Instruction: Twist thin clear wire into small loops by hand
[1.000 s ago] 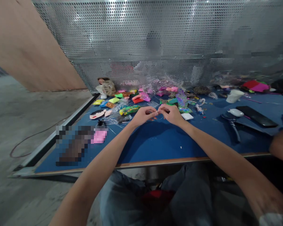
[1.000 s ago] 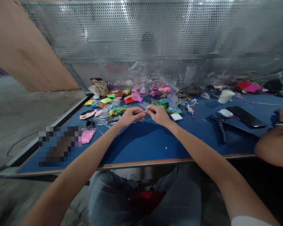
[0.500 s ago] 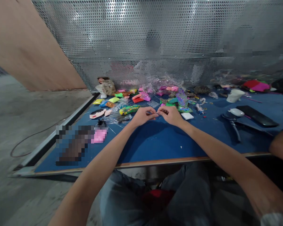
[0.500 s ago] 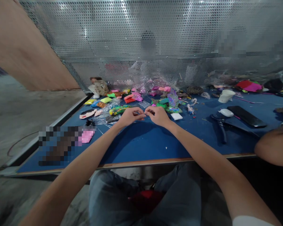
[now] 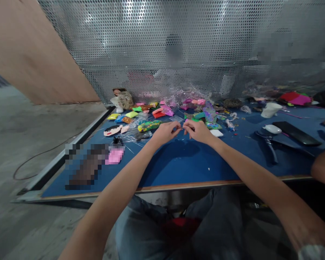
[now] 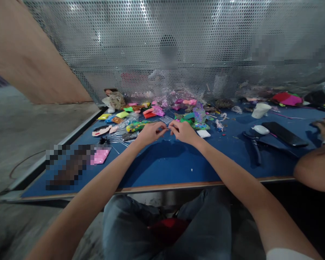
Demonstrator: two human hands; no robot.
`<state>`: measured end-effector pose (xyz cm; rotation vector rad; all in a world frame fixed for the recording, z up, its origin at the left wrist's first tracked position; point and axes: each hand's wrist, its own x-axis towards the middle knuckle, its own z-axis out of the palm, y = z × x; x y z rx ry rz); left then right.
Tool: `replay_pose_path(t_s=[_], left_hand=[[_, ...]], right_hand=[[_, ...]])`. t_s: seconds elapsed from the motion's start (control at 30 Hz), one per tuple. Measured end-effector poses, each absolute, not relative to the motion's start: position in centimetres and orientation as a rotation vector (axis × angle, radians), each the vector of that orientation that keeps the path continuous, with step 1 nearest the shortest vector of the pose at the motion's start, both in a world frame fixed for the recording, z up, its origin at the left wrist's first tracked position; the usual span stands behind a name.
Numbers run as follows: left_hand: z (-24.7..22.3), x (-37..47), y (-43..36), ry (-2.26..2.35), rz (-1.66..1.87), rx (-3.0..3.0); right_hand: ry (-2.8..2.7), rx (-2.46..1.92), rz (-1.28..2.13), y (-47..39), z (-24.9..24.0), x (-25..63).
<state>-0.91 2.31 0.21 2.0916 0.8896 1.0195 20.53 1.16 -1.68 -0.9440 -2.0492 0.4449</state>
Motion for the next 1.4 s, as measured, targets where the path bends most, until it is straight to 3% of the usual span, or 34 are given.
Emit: replay_pose_path(t_s=[0.17, 0.37, 0.67, 0.9, 1.4], left_hand=[[0.0, -1.0, 2.5, 0.889, 1.022, 2.248], [-0.5, -0.8, 2.8, 0.972, 1.056, 2.366], [-1.0, -1.3, 3.5, 0.863, 0.824, 1.967], [-1.2, -1.5, 3.6, 0.919, 0.737, 1.631], [-1.7, -0.6, 3.2, 0.875, 0.961, 1.799]], right_hand=[[-2.035, -0.938, 0.527, 1.1, -2.0, 20.2], [-2.081, -0.949, 0.4, 1.1, -1.8, 20.2], [-2.224, -1.007, -0.157, 1.4, -1.6, 21.0], [-2.274, -0.886, -0.403, 1.5, -1.5, 21.3], [-2.183, -0.894, -0.449, 1.3, -1.6, 20.6]])
